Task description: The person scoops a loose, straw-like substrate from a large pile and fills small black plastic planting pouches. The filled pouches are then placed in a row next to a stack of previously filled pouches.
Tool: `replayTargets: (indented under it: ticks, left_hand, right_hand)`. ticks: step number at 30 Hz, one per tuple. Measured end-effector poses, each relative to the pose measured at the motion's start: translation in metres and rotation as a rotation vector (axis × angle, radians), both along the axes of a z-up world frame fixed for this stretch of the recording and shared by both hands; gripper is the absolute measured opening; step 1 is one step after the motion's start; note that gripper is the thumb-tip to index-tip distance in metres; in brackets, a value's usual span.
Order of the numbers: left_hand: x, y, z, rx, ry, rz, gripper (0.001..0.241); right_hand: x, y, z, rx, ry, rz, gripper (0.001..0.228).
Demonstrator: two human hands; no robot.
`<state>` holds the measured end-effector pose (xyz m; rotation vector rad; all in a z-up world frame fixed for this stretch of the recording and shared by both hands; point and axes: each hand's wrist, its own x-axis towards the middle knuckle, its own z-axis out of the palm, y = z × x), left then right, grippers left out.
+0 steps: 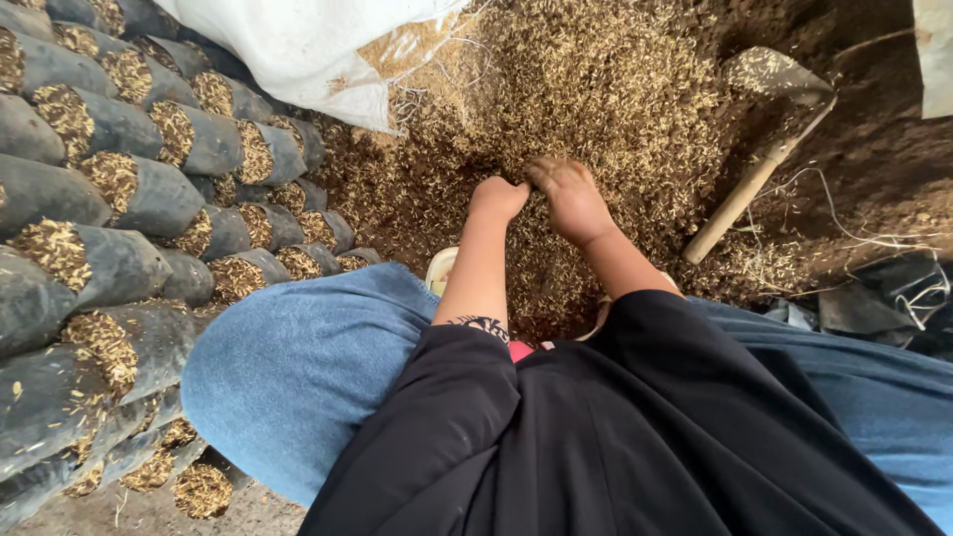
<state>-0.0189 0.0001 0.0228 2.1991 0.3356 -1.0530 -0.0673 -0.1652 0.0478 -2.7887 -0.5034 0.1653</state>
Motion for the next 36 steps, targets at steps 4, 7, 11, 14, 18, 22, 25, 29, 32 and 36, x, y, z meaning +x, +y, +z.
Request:
replayTargets:
  ticks: [4,7,11,14,18,22,25,29,32,36]
  left_hand:
    - [-0.005,-0.010,-0.032,0.035,-0.225,0.064,0.041]
    - [-0.006,-0.016,-0.049,0.049,-0.256,0.064,0.036]
    - [-0.005,-0.014,-0.038,0.020,-0.298,0.043,0.034]
    - [0.000,-0.005,-0.018,-0.005,-0.163,0.050,0.042]
    - [0.004,0.005,0.003,-0.001,-0.185,0.200,0.082]
    - [0.007,-0.001,0.019,-0.070,-0.304,0.221,0.065]
    - [0.009,-0.006,0.020,-0.060,-0.478,0.149,0.053]
    - [0.008,-0.006,0.005,-0.081,-0.516,0.199,0.043]
    - [0.010,-0.003,-0.013,-0.137,-0.529,0.291,0.038]
    - [0.009,0.000,-0.037,-0.189,-0.695,0.367,0.035]
  right_hand:
    - [-0.001,0.009,-0.004,-0.322,0.036,0.086,0.071]
    - [0.001,0.019,0.001,-0.368,0.118,0.042,0.068]
    - [0.015,0.026,0.012,-0.420,0.212,0.013,0.060]
    - [0.031,0.016,0.011,-0.356,0.426,-0.022,0.063]
    - [0.036,-0.032,0.001,0.445,0.315,-0.548,0.056]
    - [0.046,-0.056,-0.008,0.048,0.269,-0.616,0.068]
    - [0.045,-0.045,-0.019,-0.164,0.300,-0.511,0.069]
    - [0.048,-0.037,-0.015,-0.033,0.261,-0.456,0.043]
    - [0.069,-0.048,0.017,0.265,0.583,-0.672,0.036]
    - [0.084,-0.041,0.064,0.432,0.642,-0.438,0.030]
